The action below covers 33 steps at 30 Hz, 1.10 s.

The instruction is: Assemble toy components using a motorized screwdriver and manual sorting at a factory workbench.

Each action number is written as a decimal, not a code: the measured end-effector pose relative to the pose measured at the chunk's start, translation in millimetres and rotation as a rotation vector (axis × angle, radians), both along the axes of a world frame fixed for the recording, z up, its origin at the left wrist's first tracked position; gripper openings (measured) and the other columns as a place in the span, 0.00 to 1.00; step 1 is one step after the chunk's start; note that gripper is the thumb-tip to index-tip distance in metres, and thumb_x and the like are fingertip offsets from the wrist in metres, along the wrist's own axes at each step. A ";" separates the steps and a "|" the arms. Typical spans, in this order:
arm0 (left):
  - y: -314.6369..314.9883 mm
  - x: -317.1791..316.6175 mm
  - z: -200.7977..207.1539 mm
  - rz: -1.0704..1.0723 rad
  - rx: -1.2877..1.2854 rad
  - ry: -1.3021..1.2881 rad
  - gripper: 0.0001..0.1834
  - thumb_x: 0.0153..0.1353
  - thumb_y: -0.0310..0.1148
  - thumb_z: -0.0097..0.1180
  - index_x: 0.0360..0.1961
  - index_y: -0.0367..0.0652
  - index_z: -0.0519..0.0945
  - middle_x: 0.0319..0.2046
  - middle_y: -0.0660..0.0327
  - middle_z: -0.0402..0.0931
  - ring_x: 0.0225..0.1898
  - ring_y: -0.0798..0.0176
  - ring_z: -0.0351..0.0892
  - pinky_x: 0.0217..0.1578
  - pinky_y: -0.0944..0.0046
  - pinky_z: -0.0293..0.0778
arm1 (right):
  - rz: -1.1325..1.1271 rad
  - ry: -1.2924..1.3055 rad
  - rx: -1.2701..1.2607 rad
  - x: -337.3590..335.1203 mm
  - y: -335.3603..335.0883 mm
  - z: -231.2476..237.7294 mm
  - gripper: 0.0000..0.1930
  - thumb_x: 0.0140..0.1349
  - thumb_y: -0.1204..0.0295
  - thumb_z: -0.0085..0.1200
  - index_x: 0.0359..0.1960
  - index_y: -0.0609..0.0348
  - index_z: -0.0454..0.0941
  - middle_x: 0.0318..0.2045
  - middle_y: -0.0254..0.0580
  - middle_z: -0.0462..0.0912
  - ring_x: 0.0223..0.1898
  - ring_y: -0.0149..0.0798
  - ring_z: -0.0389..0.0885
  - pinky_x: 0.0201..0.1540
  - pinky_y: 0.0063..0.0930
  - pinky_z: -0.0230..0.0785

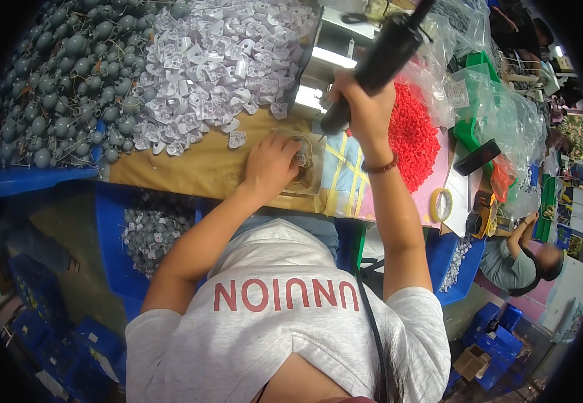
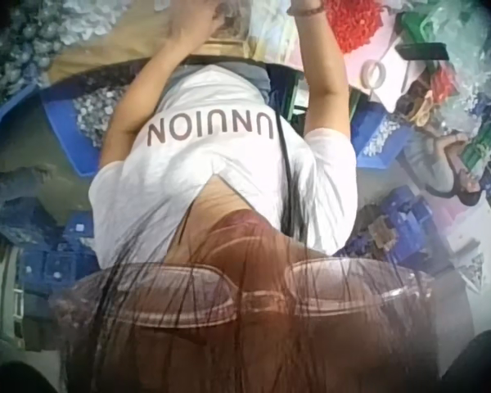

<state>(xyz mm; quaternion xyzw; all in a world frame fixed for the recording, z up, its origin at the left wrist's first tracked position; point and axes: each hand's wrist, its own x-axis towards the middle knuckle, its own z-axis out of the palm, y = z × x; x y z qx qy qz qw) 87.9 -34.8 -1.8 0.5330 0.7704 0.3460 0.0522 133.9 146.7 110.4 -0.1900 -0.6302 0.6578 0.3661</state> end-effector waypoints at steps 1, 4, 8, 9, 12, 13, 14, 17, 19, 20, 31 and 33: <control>0.2 -0.4 -1.0 0.000 -0.009 0.005 0.18 0.48 0.31 0.65 0.43 0.45 0.80 0.37 0.58 0.75 0.45 0.51 0.74 0.43 0.51 0.71 | 0.000 -0.007 -0.019 6.3 -7.7 -6.3 0.26 0.55 0.81 0.60 0.55 0.70 0.64 0.24 0.41 0.79 0.23 0.36 0.79 0.29 0.29 0.74; 0.8 0.6 0.6 0.003 0.004 0.028 0.18 0.47 0.31 0.65 0.42 0.45 0.79 0.36 0.58 0.74 0.45 0.51 0.74 0.41 0.51 0.71 | 0.030 -0.012 -0.051 21.3 -35.1 -7.2 0.28 0.54 0.83 0.58 0.57 0.70 0.61 0.24 0.42 0.79 0.23 0.36 0.80 0.30 0.30 0.74; 1.9 -0.1 0.9 0.007 0.013 0.036 0.17 0.46 0.31 0.65 0.40 0.46 0.78 0.36 0.59 0.74 0.45 0.51 0.74 0.40 0.51 0.71 | 0.030 0.081 0.011 26.1 -45.0 -22.5 0.17 0.53 0.84 0.64 0.43 0.64 0.73 0.26 0.33 0.80 0.26 0.27 0.78 0.31 0.23 0.72; 2.0 -0.3 1.2 0.008 0.019 0.044 0.17 0.46 0.31 0.65 0.39 0.46 0.78 0.36 0.59 0.74 0.45 0.51 0.74 0.40 0.51 0.71 | 0.042 0.064 0.018 28.0 -45.8 -26.5 0.15 0.53 0.84 0.64 0.42 0.64 0.74 0.26 0.32 0.80 0.26 0.26 0.78 0.31 0.23 0.72; 2.3 -0.2 1.4 0.010 0.035 0.057 0.17 0.45 0.31 0.65 0.38 0.46 0.77 0.36 0.59 0.73 0.44 0.51 0.74 0.40 0.51 0.71 | 0.058 0.031 0.090 30.8 -46.2 -27.7 0.10 0.54 0.86 0.59 0.37 0.65 0.74 0.25 0.38 0.80 0.26 0.31 0.79 0.31 0.25 0.73; 2.6 -0.4 1.3 0.009 0.038 0.054 0.17 0.45 0.31 0.65 0.38 0.46 0.77 0.36 0.59 0.73 0.44 0.50 0.74 0.40 0.51 0.71 | 0.060 0.024 0.123 31.5 -46.0 -27.7 0.08 0.55 0.87 0.56 0.35 0.66 0.73 0.25 0.41 0.79 0.26 0.34 0.80 0.31 0.26 0.74; 3.1 -0.4 1.4 0.007 0.043 0.051 0.17 0.45 0.31 0.65 0.38 0.45 0.77 0.35 0.58 0.73 0.44 0.50 0.74 0.40 0.51 0.71 | 0.076 0.030 0.139 32.4 -45.7 -28.8 0.09 0.55 0.87 0.56 0.36 0.66 0.73 0.25 0.41 0.80 0.26 0.34 0.80 0.31 0.27 0.74; 1.9 -1.0 -1.2 0.001 0.065 0.073 0.20 0.45 0.30 0.64 0.42 0.49 0.77 0.36 0.62 0.73 0.44 0.54 0.74 0.39 0.53 0.69 | 0.099 0.014 0.228 35.8 -46.0 -35.2 0.13 0.54 0.87 0.57 0.41 0.66 0.71 0.26 0.41 0.80 0.26 0.33 0.80 0.31 0.27 0.75; 2.7 -3.0 -0.2 -0.013 0.073 0.059 0.20 0.44 0.29 0.63 0.42 0.49 0.77 0.36 0.62 0.73 0.43 0.54 0.74 0.39 0.53 0.69 | 0.112 -0.050 0.323 40.8 -48.5 -41.2 0.14 0.56 0.85 0.55 0.43 0.66 0.69 0.27 0.41 0.79 0.27 0.34 0.80 0.33 0.28 0.74; 2.9 -3.3 0.4 -0.019 0.078 0.049 0.20 0.44 0.29 0.63 0.42 0.49 0.76 0.36 0.61 0.73 0.43 0.54 0.73 0.39 0.53 0.69 | 0.135 -0.086 0.360 44.1 -50.0 -45.8 0.13 0.58 0.83 0.53 0.44 0.67 0.69 0.29 0.42 0.79 0.29 0.35 0.79 0.35 0.29 0.74; 5.8 -4.3 1.8 -0.023 0.051 0.020 0.16 0.45 0.29 0.62 0.38 0.48 0.74 0.34 0.60 0.73 0.42 0.52 0.73 0.38 0.52 0.70 | 0.301 -0.286 0.439 73.5 -59.3 -102.3 0.14 0.68 0.67 0.43 0.46 0.67 0.70 0.38 0.49 0.77 0.42 0.42 0.76 0.51 0.38 0.71; 6.6 -4.2 2.6 -0.020 0.047 0.018 0.16 0.45 0.29 0.62 0.37 0.47 0.74 0.35 0.60 0.73 0.42 0.51 0.73 0.38 0.52 0.70 | 0.296 -0.295 0.452 71.7 -58.9 -101.9 0.15 0.69 0.65 0.43 0.46 0.68 0.71 0.39 0.50 0.76 0.43 0.43 0.76 0.52 0.39 0.70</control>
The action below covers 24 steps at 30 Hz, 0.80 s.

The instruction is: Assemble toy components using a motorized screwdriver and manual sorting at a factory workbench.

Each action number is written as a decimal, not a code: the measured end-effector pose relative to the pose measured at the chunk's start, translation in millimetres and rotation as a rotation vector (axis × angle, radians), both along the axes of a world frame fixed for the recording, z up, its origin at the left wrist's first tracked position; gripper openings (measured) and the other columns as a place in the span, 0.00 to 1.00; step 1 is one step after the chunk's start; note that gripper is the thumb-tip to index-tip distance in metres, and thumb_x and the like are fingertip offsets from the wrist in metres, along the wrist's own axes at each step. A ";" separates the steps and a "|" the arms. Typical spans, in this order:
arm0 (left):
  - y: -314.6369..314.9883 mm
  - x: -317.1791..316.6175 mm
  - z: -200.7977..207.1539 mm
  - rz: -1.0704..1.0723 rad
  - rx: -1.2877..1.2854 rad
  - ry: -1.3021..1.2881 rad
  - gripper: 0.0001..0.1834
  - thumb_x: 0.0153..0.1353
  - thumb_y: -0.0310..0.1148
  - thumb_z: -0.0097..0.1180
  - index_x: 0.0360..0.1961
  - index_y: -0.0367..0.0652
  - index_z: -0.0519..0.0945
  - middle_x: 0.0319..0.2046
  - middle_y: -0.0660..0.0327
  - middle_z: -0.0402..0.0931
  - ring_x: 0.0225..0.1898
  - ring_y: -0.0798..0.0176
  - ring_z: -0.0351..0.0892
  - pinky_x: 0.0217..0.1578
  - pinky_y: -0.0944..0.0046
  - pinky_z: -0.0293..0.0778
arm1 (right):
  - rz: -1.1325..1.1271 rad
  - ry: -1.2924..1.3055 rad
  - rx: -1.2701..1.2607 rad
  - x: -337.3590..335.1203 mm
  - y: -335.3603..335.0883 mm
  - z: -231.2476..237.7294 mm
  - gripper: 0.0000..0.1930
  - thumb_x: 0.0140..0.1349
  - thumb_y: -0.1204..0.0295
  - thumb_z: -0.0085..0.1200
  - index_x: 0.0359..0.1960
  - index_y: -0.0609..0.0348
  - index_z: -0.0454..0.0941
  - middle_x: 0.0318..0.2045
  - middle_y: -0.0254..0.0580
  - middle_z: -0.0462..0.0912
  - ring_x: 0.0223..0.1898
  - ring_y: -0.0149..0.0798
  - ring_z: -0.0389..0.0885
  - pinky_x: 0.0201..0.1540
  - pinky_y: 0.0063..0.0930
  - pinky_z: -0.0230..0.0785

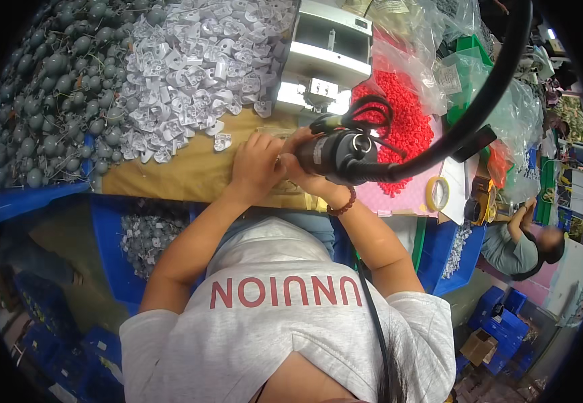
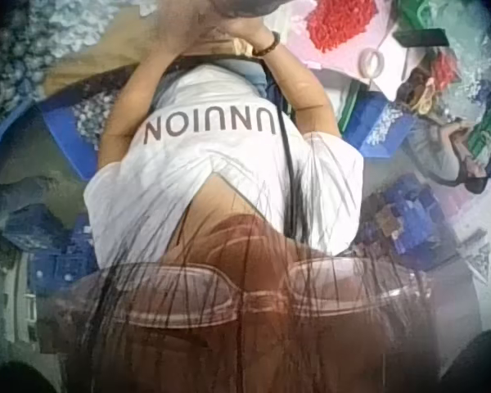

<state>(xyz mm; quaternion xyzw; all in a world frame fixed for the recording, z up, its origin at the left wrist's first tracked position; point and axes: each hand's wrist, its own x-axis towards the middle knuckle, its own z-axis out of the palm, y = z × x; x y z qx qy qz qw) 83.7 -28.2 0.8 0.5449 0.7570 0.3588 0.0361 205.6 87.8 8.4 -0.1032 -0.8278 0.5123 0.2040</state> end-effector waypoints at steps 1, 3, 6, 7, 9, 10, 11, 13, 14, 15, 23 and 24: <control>-0.5 0.2 -0.5 -0.003 0.005 -0.008 0.16 0.45 0.29 0.62 0.37 0.47 0.74 0.35 0.60 0.73 0.42 0.51 0.73 0.39 0.51 0.70 | -0.006 -0.001 0.023 -1.2 0.2 -0.3 0.16 0.69 0.65 0.42 0.46 0.68 0.71 0.40 0.50 0.76 0.44 0.44 0.76 0.53 0.39 0.70; -1.4 -0.4 -0.4 -0.006 0.008 -0.013 0.16 0.46 0.29 0.61 0.38 0.47 0.74 0.35 0.60 0.73 0.42 0.51 0.73 0.39 0.51 0.70 | -0.019 0.010 0.091 -5.4 -0.5 5.6 0.17 0.70 0.63 0.42 0.46 0.68 0.71 0.41 0.51 0.76 0.45 0.44 0.76 0.54 0.41 0.70; -2.1 0.4 0.4 -0.002 -0.008 -0.009 0.16 0.45 0.30 0.61 0.38 0.47 0.73 0.36 0.59 0.72 0.43 0.50 0.72 0.40 0.51 0.69 | -0.031 0.098 0.137 -13.6 0.5 26.8 0.12 0.65 0.70 0.50 0.45 0.65 0.72 0.37 0.45 0.77 0.40 0.39 0.76 0.48 0.35 0.72; -2.7 0.5 0.9 0.004 -0.020 -0.004 0.17 0.45 0.30 0.61 0.38 0.47 0.73 0.37 0.59 0.72 0.44 0.50 0.72 0.40 0.51 0.69 | -0.031 0.119 -0.020 -14.2 0.1 39.5 0.11 0.62 0.74 0.53 0.44 0.64 0.73 0.35 0.42 0.78 0.37 0.36 0.77 0.44 0.32 0.72; -4.6 1.5 0.1 0.005 -0.032 0.005 0.18 0.45 0.30 0.61 0.40 0.47 0.73 0.38 0.59 0.72 0.44 0.50 0.72 0.41 0.51 0.70 | -0.084 0.220 -0.200 -20.1 -2.8 57.6 0.15 0.52 0.85 0.59 0.42 0.62 0.74 0.28 0.34 0.79 0.29 0.28 0.76 0.34 0.22 0.70; -4.3 1.2 -1.4 0.003 -0.029 0.011 0.18 0.45 0.29 0.62 0.41 0.47 0.74 0.39 0.59 0.73 0.45 0.50 0.72 0.42 0.51 0.70 | -0.095 0.191 -0.256 -19.9 -1.8 59.3 0.12 0.53 0.84 0.59 0.39 0.62 0.75 0.30 0.35 0.80 0.30 0.28 0.77 0.35 0.23 0.71; -4.0 1.0 -1.7 -0.001 -0.026 0.017 0.19 0.45 0.29 0.62 0.42 0.47 0.74 0.40 0.59 0.73 0.45 0.50 0.72 0.42 0.51 0.70 | -0.098 0.183 -0.280 -21.1 0.7 63.3 0.11 0.52 0.84 0.59 0.38 0.63 0.76 0.30 0.35 0.80 0.31 0.28 0.77 0.34 0.24 0.71; -3.7 4.3 0.5 0.012 -0.017 -0.002 0.21 0.45 0.29 0.63 0.44 0.46 0.75 0.42 0.58 0.74 0.47 0.49 0.72 0.44 0.51 0.70 | -0.120 0.146 -0.394 -20.2 5.0 79.7 0.08 0.52 0.84 0.59 0.34 0.62 0.77 0.27 0.34 0.80 0.30 0.28 0.77 0.36 0.24 0.72; -3.9 5.5 2.2 0.021 -0.012 -0.012 0.22 0.45 0.29 0.64 0.45 0.45 0.75 0.43 0.57 0.74 0.48 0.49 0.72 0.45 0.51 0.70 | -0.203 0.141 -0.351 -22.1 8.6 81.3 0.05 0.54 0.80 0.59 0.33 0.62 0.77 0.27 0.35 0.80 0.31 0.29 0.78 0.37 0.24 0.71; -4.7 5.2 4.8 0.019 -0.024 -0.027 0.22 0.46 0.29 0.64 0.45 0.43 0.76 0.44 0.56 0.74 0.48 0.48 0.72 0.47 0.51 0.70 | -0.274 0.147 -0.448 -21.6 13.5 83.6 0.07 0.55 0.78 0.59 0.35 0.62 0.76 0.28 0.37 0.80 0.31 0.30 0.78 0.37 0.25 0.71; -7.2 5.9 3.7 0.006 -0.019 -0.088 0.21 0.50 0.28 0.66 0.46 0.39 0.78 0.48 0.55 0.77 0.54 0.47 0.71 0.55 0.52 0.68 | -0.655 0.401 -0.891 15.9 91.2 50.8 0.13 0.66 0.74 0.56 0.50 0.63 0.73 0.36 0.32 0.79 0.35 0.28 0.77 0.39 0.20 0.69; -7.9 5.1 3.2 -0.010 0.008 -0.085 0.20 0.50 0.28 0.66 0.46 0.39 0.78 0.47 0.55 0.78 0.53 0.47 0.72 0.55 0.52 0.68 | -0.705 0.379 -0.682 16.6 85.9 48.6 0.14 0.66 0.75 0.56 0.51 0.64 0.73 0.37 0.33 0.79 0.36 0.28 0.78 0.40 0.20 0.70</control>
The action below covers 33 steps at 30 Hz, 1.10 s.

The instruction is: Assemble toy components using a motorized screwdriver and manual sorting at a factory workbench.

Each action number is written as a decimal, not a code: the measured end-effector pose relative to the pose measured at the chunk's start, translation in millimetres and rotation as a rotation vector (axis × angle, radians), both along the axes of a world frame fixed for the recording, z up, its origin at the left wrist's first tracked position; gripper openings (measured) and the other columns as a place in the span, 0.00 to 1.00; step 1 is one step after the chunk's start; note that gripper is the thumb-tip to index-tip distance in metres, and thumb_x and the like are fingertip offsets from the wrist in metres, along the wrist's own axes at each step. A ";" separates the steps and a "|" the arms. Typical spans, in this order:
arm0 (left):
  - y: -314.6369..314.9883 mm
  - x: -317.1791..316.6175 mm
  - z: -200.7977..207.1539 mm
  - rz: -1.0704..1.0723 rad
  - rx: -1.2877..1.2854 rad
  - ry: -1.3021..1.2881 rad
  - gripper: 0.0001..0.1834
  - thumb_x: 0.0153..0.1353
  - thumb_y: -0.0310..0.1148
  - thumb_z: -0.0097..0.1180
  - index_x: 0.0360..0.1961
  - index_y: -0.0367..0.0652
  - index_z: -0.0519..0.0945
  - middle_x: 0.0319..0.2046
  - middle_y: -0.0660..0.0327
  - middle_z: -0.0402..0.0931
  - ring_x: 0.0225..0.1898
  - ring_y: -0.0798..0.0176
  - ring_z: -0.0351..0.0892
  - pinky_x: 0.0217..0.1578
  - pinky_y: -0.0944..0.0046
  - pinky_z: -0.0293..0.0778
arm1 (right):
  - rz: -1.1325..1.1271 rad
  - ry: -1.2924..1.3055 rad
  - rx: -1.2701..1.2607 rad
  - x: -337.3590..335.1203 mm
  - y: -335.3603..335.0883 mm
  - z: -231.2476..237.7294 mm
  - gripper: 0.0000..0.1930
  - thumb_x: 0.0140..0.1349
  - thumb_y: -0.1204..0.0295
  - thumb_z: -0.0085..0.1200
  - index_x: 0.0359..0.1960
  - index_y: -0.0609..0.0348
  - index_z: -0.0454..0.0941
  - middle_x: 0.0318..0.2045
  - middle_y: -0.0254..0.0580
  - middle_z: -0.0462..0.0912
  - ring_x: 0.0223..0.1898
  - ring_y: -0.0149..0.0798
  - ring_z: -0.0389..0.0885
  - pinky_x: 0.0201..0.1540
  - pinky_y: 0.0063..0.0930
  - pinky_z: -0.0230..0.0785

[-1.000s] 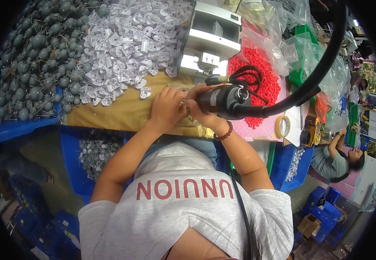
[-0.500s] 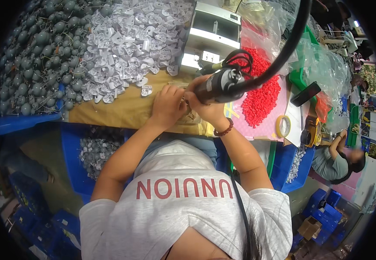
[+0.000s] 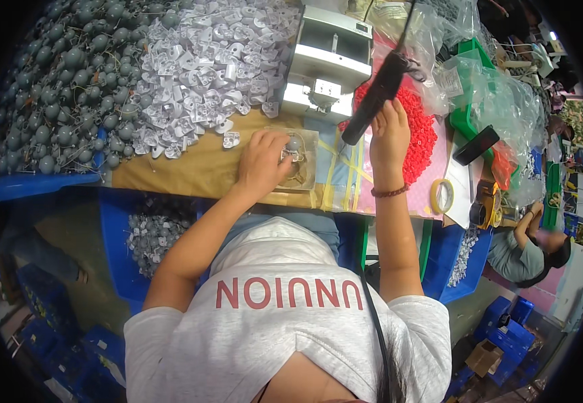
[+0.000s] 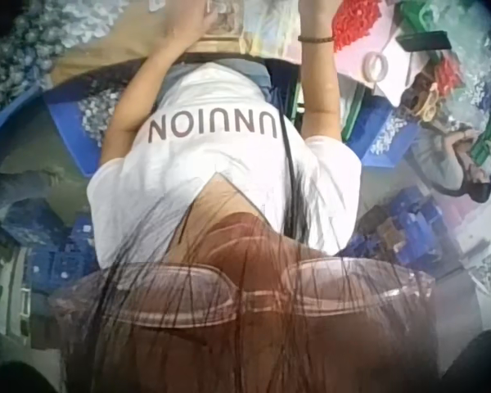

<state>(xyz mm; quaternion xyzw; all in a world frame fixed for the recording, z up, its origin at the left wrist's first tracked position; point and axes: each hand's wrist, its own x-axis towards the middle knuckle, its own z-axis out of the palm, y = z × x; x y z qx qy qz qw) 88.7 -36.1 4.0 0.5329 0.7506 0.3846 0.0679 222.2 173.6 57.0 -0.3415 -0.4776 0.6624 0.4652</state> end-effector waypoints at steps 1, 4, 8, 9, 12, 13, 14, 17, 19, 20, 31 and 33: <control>-0.8 -1.0 -0.4 -0.014 0.028 0.002 0.20 0.50 0.27 0.66 0.46 0.40 0.78 0.47 0.56 0.78 0.53 0.47 0.72 0.54 0.52 0.69 | -0.054 -0.108 0.170 -1.3 -11.1 -3.6 0.14 0.66 0.75 0.55 0.52 0.64 0.73 0.38 0.33 0.79 0.37 0.29 0.78 0.41 0.21 0.70; -4.7 2.3 -3.1 -0.031 0.065 -0.012 0.20 0.50 0.26 0.67 0.46 0.41 0.78 0.46 0.56 0.80 0.51 0.48 0.75 0.51 0.53 0.72 | 0.176 -0.541 0.537 8.9 -47.6 -25.1 0.13 0.63 0.77 0.57 0.50 0.62 0.79 0.42 0.43 0.80 0.41 0.35 0.81 0.43 0.28 0.75; -4.6 3.5 -6.1 -0.039 0.075 -0.014 0.19 0.50 0.26 0.67 0.46 0.41 0.78 0.44 0.55 0.80 0.49 0.48 0.76 0.48 0.54 0.74 | 0.427 -0.537 0.557 -15.4 -81.3 -48.4 0.10 0.62 0.73 0.60 0.43 0.64 0.81 0.37 0.45 0.83 0.40 0.39 0.83 0.39 0.32 0.75; -4.3 3.1 -5.7 -0.031 0.062 -0.022 0.19 0.51 0.26 0.67 0.46 0.41 0.78 0.44 0.55 0.80 0.49 0.48 0.76 0.48 0.54 0.74 | 0.440 -0.576 0.645 -19.7 -78.9 -53.7 0.10 0.63 0.73 0.59 0.43 0.65 0.81 0.35 0.45 0.84 0.40 0.38 0.83 0.38 0.32 0.76; -3.7 2.4 -4.3 -0.021 0.028 -0.036 0.19 0.51 0.26 0.66 0.46 0.40 0.78 0.44 0.55 0.79 0.49 0.48 0.76 0.48 0.54 0.73 | 0.422 -0.565 0.581 -33.1 -79.9 -52.7 0.07 0.66 0.73 0.55 0.38 0.66 0.81 0.26 0.43 0.84 0.34 0.35 0.84 0.32 0.30 0.74; -4.0 1.8 -4.1 -0.026 0.020 -0.035 0.19 0.51 0.26 0.66 0.46 0.40 0.78 0.43 0.55 0.79 0.49 0.48 0.76 0.48 0.54 0.73 | 0.416 -0.534 0.441 -38.5 -82.8 -48.7 0.07 0.67 0.73 0.54 0.37 0.66 0.80 0.25 0.43 0.84 0.32 0.35 0.83 0.31 0.30 0.73; -3.4 1.5 -3.5 -0.032 0.015 -0.035 0.19 0.51 0.26 0.66 0.46 0.40 0.78 0.43 0.55 0.79 0.49 0.48 0.76 0.48 0.54 0.73 | 0.408 -0.503 0.304 -42.7 -84.2 -46.6 0.07 0.67 0.73 0.53 0.36 0.66 0.80 0.25 0.43 0.84 0.30 0.35 0.83 0.30 0.30 0.73; -2.7 1.8 -0.3 -0.042 0.022 -0.026 0.19 0.51 0.26 0.66 0.46 0.40 0.78 0.44 0.55 0.79 0.49 0.49 0.76 0.48 0.54 0.73 | 0.301 -0.432 0.297 -50.0 -85.0 -56.0 0.08 0.70 0.72 0.51 0.36 0.65 0.77 0.22 0.42 0.83 0.25 0.32 0.82 0.30 0.27 0.72; -2.6 1.9 -0.6 -0.046 0.021 -0.033 0.19 0.51 0.26 0.66 0.46 0.40 0.78 0.43 0.55 0.79 0.49 0.49 0.77 0.47 0.54 0.74 | 0.294 -0.449 0.190 -54.9 -81.2 -52.6 0.08 0.71 0.71 0.50 0.38 0.64 0.75 0.22 0.42 0.83 0.26 0.30 0.82 0.30 0.26 0.73; -2.1 1.1 -0.1 -0.050 0.023 -0.035 0.19 0.51 0.26 0.66 0.45 0.40 0.78 0.43 0.55 0.79 0.48 0.49 0.77 0.47 0.54 0.74 | 0.288 -0.455 0.138 -57.9 -78.9 -49.6 0.08 0.71 0.71 0.49 0.39 0.64 0.74 0.22 0.42 0.83 0.27 0.29 0.82 0.30 0.25 0.73; -66.3 -33.1 38.4 -0.194 -0.230 -0.040 0.17 0.57 0.26 0.61 0.49 0.41 0.79 0.43 0.53 0.79 0.47 0.46 0.77 0.48 0.53 0.73 | 0.430 -0.492 0.413 16.7 -37.1 -31.0 0.08 0.68 0.73 0.55 0.41 0.67 0.80 0.31 0.38 0.85 0.36 0.28 0.84 0.40 0.22 0.76; -123.7 -61.7 59.4 -0.272 -0.682 -0.066 0.17 0.54 0.26 0.61 0.47 0.42 0.80 0.42 0.52 0.80 0.46 0.45 0.78 0.47 0.51 0.74 | 0.282 -0.770 0.667 41.6 -11.6 -28.6 0.07 0.66 0.73 0.54 0.40 0.65 0.80 0.31 0.40 0.84 0.37 0.34 0.83 0.40 0.27 0.75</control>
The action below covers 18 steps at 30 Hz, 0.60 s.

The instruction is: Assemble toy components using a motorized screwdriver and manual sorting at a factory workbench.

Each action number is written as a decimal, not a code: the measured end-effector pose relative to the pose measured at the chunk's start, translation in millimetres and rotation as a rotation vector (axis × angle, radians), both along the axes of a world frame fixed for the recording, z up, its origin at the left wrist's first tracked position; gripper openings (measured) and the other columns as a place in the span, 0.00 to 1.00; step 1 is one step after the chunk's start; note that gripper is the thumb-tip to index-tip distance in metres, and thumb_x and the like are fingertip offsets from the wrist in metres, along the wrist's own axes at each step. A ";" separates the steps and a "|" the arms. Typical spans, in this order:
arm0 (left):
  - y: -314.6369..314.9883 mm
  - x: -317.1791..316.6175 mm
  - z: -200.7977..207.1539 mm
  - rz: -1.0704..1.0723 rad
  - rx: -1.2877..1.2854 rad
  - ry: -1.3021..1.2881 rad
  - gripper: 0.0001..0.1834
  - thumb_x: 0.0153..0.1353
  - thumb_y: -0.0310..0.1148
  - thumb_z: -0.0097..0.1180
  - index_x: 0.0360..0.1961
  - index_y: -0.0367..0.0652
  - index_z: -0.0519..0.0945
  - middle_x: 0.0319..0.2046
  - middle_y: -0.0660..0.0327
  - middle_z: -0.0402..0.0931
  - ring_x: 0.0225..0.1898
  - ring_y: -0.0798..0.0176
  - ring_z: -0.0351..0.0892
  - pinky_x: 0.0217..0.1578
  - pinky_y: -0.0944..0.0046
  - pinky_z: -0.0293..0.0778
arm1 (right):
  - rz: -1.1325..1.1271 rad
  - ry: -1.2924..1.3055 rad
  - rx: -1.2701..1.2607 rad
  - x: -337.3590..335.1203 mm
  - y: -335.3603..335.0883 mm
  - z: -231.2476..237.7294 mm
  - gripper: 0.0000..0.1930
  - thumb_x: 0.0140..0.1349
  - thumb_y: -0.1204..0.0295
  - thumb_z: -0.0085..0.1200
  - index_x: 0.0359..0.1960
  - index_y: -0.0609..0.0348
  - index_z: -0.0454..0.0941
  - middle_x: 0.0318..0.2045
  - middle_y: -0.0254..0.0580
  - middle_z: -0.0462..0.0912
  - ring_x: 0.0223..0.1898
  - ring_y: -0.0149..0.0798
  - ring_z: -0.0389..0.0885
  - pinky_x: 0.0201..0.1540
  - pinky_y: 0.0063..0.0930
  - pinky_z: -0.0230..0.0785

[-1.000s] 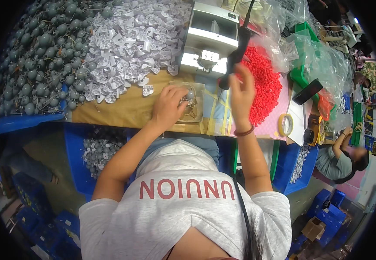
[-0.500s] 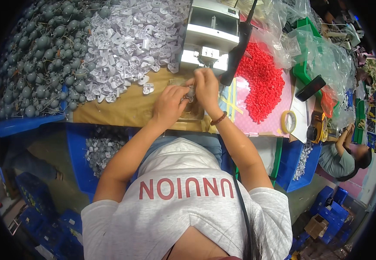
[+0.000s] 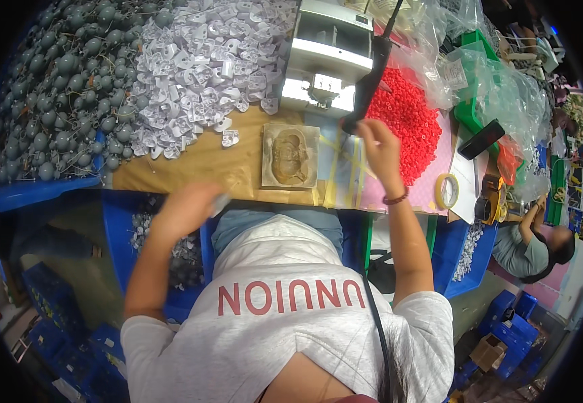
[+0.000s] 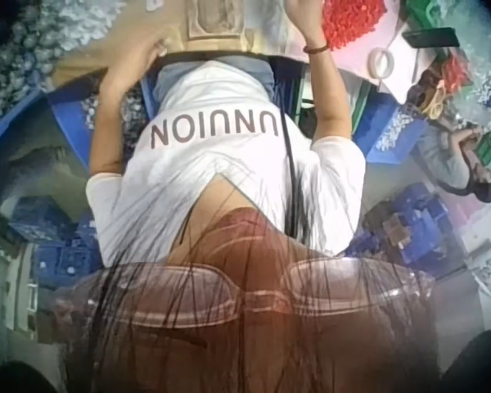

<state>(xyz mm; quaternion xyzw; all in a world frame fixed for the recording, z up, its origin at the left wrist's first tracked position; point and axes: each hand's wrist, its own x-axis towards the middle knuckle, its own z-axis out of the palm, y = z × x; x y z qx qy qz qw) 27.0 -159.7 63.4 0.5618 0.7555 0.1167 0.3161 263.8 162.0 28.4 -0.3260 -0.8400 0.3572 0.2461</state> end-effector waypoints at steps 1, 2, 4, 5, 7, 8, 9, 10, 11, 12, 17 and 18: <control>-19.2 -9.9 14.8 0.029 -0.219 -0.007 0.17 0.51 0.27 0.62 0.45 0.42 0.81 0.39 0.52 0.81 0.45 0.45 0.79 0.46 0.51 0.74 | -0.030 -0.096 0.160 11.2 14.6 -5.1 0.06 0.65 0.73 0.54 0.39 0.63 0.79 0.32 0.41 0.83 0.37 0.37 0.82 0.40 0.30 0.75; -27.4 -14.5 16.0 0.057 -0.179 0.058 0.16 0.52 0.27 0.62 0.45 0.41 0.81 0.39 0.52 0.81 0.45 0.45 0.78 0.46 0.51 0.74 | -0.057 -0.196 0.303 22.7 30.6 -12.8 0.06 0.64 0.74 0.54 0.38 0.62 0.79 0.32 0.42 0.83 0.38 0.40 0.81 0.40 0.32 0.75; -38.2 -25.9 19.4 0.101 -0.107 0.193 0.17 0.52 0.28 0.63 0.45 0.40 0.80 0.39 0.51 0.79 0.45 0.45 0.77 0.46 0.52 0.73 | -0.096 -0.377 0.492 41.2 55.0 -34.0 0.05 0.62 0.74 0.53 0.37 0.59 0.79 0.33 0.44 0.81 0.39 0.45 0.80 0.39 0.38 0.75; -27.1 -24.2 13.1 0.147 0.011 0.226 0.17 0.53 0.28 0.62 0.45 0.40 0.79 0.39 0.51 0.78 0.45 0.45 0.77 0.46 0.52 0.73 | -0.096 -0.440 0.535 44.8 62.1 -42.1 0.04 0.61 0.74 0.53 0.36 0.58 0.78 0.34 0.45 0.81 0.40 0.48 0.79 0.39 0.40 0.74; -0.7 -20.4 -6.8 0.214 0.252 0.288 0.17 0.54 0.27 0.62 0.46 0.40 0.79 0.39 0.52 0.77 0.45 0.46 0.76 0.47 0.52 0.73 | -0.087 -0.529 0.577 46.1 67.7 -53.8 0.04 0.60 0.74 0.52 0.35 0.58 0.78 0.33 0.46 0.79 0.40 0.52 0.78 0.39 0.43 0.74; 14.4 -18.4 -23.4 0.232 0.382 0.316 0.17 0.54 0.27 0.61 0.46 0.40 0.79 0.40 0.53 0.76 0.45 0.46 0.75 0.47 0.53 0.73 | -0.085 -0.570 0.595 47.3 69.8 -58.2 0.04 0.60 0.74 0.51 0.34 0.58 0.77 0.33 0.47 0.79 0.39 0.52 0.78 0.40 0.44 0.74; 28.6 -15.9 -34.0 0.232 0.414 0.348 0.17 0.54 0.26 0.61 0.47 0.41 0.79 0.40 0.54 0.76 0.45 0.47 0.75 0.46 0.53 0.73 | -0.066 -0.572 0.609 45.8 71.7 -62.3 0.04 0.60 0.74 0.51 0.34 0.59 0.77 0.32 0.48 0.79 0.39 0.52 0.77 0.40 0.44 0.74; 41.6 -13.5 -44.3 0.235 0.448 0.381 0.17 0.53 0.26 0.61 0.47 0.42 0.79 0.40 0.55 0.75 0.45 0.48 0.75 0.45 0.53 0.73 | -0.049 -0.573 0.620 44.6 72.7 -64.8 0.04 0.60 0.75 0.50 0.34 0.60 0.77 0.32 0.49 0.78 0.39 0.53 0.77 0.40 0.44 0.74; 50.1 -12.8 -52.4 0.243 0.453 0.382 0.18 0.53 0.25 0.61 0.47 0.42 0.79 0.40 0.56 0.75 0.45 0.49 0.75 0.44 0.54 0.74 | -0.030 -0.574 0.631 43.1 73.8 -67.1 0.05 0.60 0.75 0.50 0.34 0.60 0.77 0.32 0.49 0.78 0.39 0.53 0.77 0.40 0.44 0.74; 53.6 -14.0 -61.7 0.229 0.440 0.404 0.18 0.53 0.25 0.61 0.48 0.43 0.79 0.39 0.56 0.75 0.44 0.49 0.75 0.43 0.54 0.74 | -0.019 -0.575 0.637 42.6 74.5 -68.8 0.05 0.59 0.76 0.50 0.34 0.61 0.77 0.32 0.50 0.78 0.39 0.53 0.77 0.41 0.44 0.74; 49.8 -21.8 -77.3 0.149 0.448 0.394 0.18 0.52 0.26 0.63 0.46 0.45 0.80 0.36 0.58 0.73 0.42 0.51 0.75 0.40 0.55 0.74 | 0.054 -0.520 0.600 49.6 74.7 -70.2 0.06 0.59 0.79 0.47 0.35 0.63 0.77 0.34 0.51 0.78 0.41 0.53 0.76 0.44 0.43 0.73; 48.1 -24.4 -75.8 0.128 0.453 0.354 0.15 0.50 0.28 0.65 0.42 0.45 0.79 0.37 0.58 0.74 0.42 0.51 0.75 0.40 0.55 0.74 | 0.069 -0.514 0.594 50.9 73.5 -69.0 0.06 0.59 0.79 0.46 0.35 0.64 0.77 0.34 0.51 0.78 0.41 0.53 0.76 0.44 0.43 0.72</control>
